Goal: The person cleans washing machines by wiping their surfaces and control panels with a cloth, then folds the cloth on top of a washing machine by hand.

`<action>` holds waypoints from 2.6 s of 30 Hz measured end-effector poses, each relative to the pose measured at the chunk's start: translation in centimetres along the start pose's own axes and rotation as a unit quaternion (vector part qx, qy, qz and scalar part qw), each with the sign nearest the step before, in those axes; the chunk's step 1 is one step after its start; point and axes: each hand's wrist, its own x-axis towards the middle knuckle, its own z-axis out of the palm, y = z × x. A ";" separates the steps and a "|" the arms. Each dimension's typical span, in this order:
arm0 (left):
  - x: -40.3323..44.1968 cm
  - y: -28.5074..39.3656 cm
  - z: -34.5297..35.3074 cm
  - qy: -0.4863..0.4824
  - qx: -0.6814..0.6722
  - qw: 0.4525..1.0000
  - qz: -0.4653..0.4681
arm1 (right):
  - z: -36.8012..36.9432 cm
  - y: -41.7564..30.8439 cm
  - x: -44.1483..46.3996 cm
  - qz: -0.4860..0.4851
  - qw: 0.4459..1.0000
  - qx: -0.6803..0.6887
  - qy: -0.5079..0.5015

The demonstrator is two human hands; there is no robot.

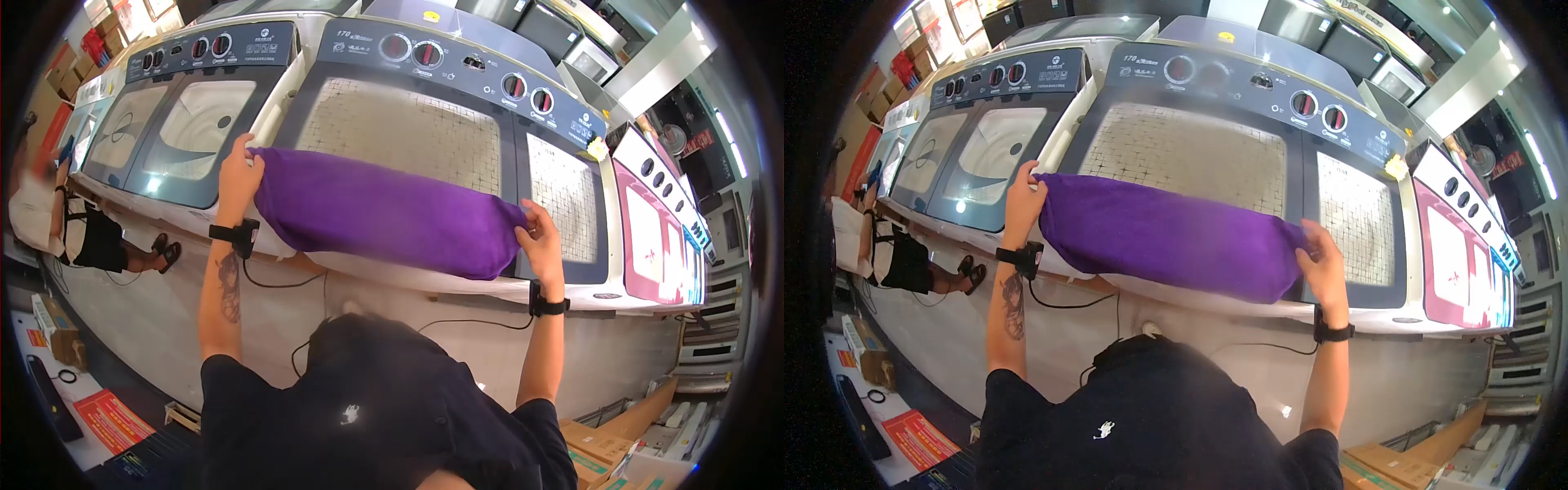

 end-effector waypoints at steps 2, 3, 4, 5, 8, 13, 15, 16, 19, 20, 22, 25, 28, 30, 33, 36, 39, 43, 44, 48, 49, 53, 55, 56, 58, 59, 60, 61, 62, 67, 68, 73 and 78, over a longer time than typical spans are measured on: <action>0.3 0.0 -0.1 0.003 -0.094 0.996 0.007 | -0.4 -0.1 -1.0 -0.003 0.998 0.062 0.013; 0.1 -0.5 -0.4 0.003 -0.142 0.989 0.030 | -1.0 -0.5 -1.9 0.001 0.997 0.080 0.020; -0.3 -0.9 -0.6 -0.002 -0.191 0.980 0.052 | -1.6 -1.1 -3.0 0.007 0.995 0.098 0.029; -0.9 -1.0 -0.9 0.025 -0.207 0.975 0.078 | -2.2 -1.7 -3.9 0.009 0.992 0.117 0.039; -4.0 1.5 -4.3 0.006 -0.279 0.960 -0.011 | -4.1 -2.5 -7.0 -0.001 0.991 0.129 0.046; -5.4 2.1 -5.5 0.042 -0.164 0.978 0.121 | -7.0 -3.1 -9.9 0.121 0.992 -0.010 0.023; -5.2 2.5 -4.6 0.060 -0.076 0.975 0.200 | -6.8 -2.3 -10.3 0.129 0.986 -0.102 0.019; -5.3 2.6 -4.1 0.059 -0.042 0.973 0.221 | -6.5 -1.3 -10.6 0.124 0.986 -0.112 0.024; -5.4 1.8 -2.6 0.031 0.012 0.970 0.239 | -6.3 0.4 -11.5 0.129 0.987 -0.094 0.029; -5.2 1.5 -2.3 0.019 0.024 0.971 0.239 | -6.2 0.4 -11.7 0.135 0.988 -0.064 0.035; -4.7 2.8 -2.3 0.014 -0.020 0.979 0.205 | -6.4 -1.5 -11.3 0.143 0.988 -0.047 0.047; -3.5 5.4 -2.8 0.052 -0.053 0.968 0.239 | -7.2 -4.9 -11.6 0.069 0.983 -0.037 0.167; -2.3 7.4 -2.8 0.071 -0.067 0.958 0.270 | -7.7 -4.6 -12.3 -0.121 0.928 -0.169 0.308; -1.8 8.1 -1.8 0.035 -0.017 0.970 0.239 | -6.2 -3.2 -13.0 -0.030 0.923 -0.194 0.331; -2.4 6.7 1.9 -0.038 0.219 0.944 0.245 | -1.8 0.3 -13.4 0.009 0.912 -0.310 0.269; -5.7 8.8 4.2 -0.011 0.286 0.910 0.301 | 1.9 1.2 -14.3 0.028 0.922 -0.319 0.216; -9.2 9.7 6.1 -0.127 0.141 0.936 0.297 | 3.1 1.0 -13.8 -0.014 0.925 -0.303 0.230; -10.7 9.7 7.1 -0.139 0.202 0.926 0.287 | 4.5 -0.8 -8.5 -0.107 0.919 -0.333 0.183; -10.6 9.2 6.8 -0.146 0.187 0.931 0.278 | 4.9 -1.2 -7.9 -0.114 0.913 -0.357 0.161; -11.0 7.8 5.3 -0.148 0.198 0.932 0.265 | 5.8 1.0 -7.6 -0.187 0.911 -0.349 0.114; -11.1 7.4 5.0 -0.143 0.199 0.933 0.264 | 5.9 1.1 -7.5 -0.198 0.914 -0.337 0.110; -11.3 6.5 4.2 -0.142 0.191 0.936 0.261 | 7.0 0.3 -8.6 -0.108 0.960 -0.232 0.114; -11.1 6.6 4.2 -0.147 0.187 0.935 0.262 | 6.5 -0.6 -8.9 -0.032 0.975 -0.196 0.104; -11.0 6.6 4.2 -0.151 0.191 0.934 0.263 | 6.0 -1.0 -8.9 -0.012 0.976 -0.199 0.087; -10.7 6.9 3.9 -0.156 0.203 0.930 0.264 | 4.9 -1.9 -8.8 0.003 0.978 -0.209 0.029; -10.6 6.9 3.9 -0.157 0.188 0.935 0.256 | 3.8 -2.0 -8.9 -0.001 0.977 -0.213 -0.013; -10.4 6.9 4.0 -0.158 0.175 0.940 0.248 | 3.1 -2.0 -9.0 -0.004 0.975 -0.217 -0.054; -10.2 6.8 4.0 -0.159 0.161 0.944 0.240 | 2.7 -1.8 -8.9 -0.040 0.980 -0.189 -0.048; -10.0 6.7 4.1 -0.152 0.158 0.946 0.238 | 2.3 -1.6 -8.6 -0.076 0.983 -0.160 -0.042; -9.5 7.4 4.1 -0.150 0.168 0.950 0.216 | 0.1 -0.9 -8.6 0.120 0.987 0.014 -0.105; -9.3 7.4 4.0 -0.150 0.163 0.952 0.211 | -0.6 -1.4 -8.6 0.126 0.985 0.005 -0.122; -7.8 6.5 4.2 -0.125 0.182 0.951 0.215 | -2.9 -2.6 -7.7 0.171 0.975 0.019 -0.140; -6.9 6.9 4.4 -0.125 0.249 0.936 0.214 | -5.4 -2.5 -4.6 0.114 0.963 -0.176 -0.170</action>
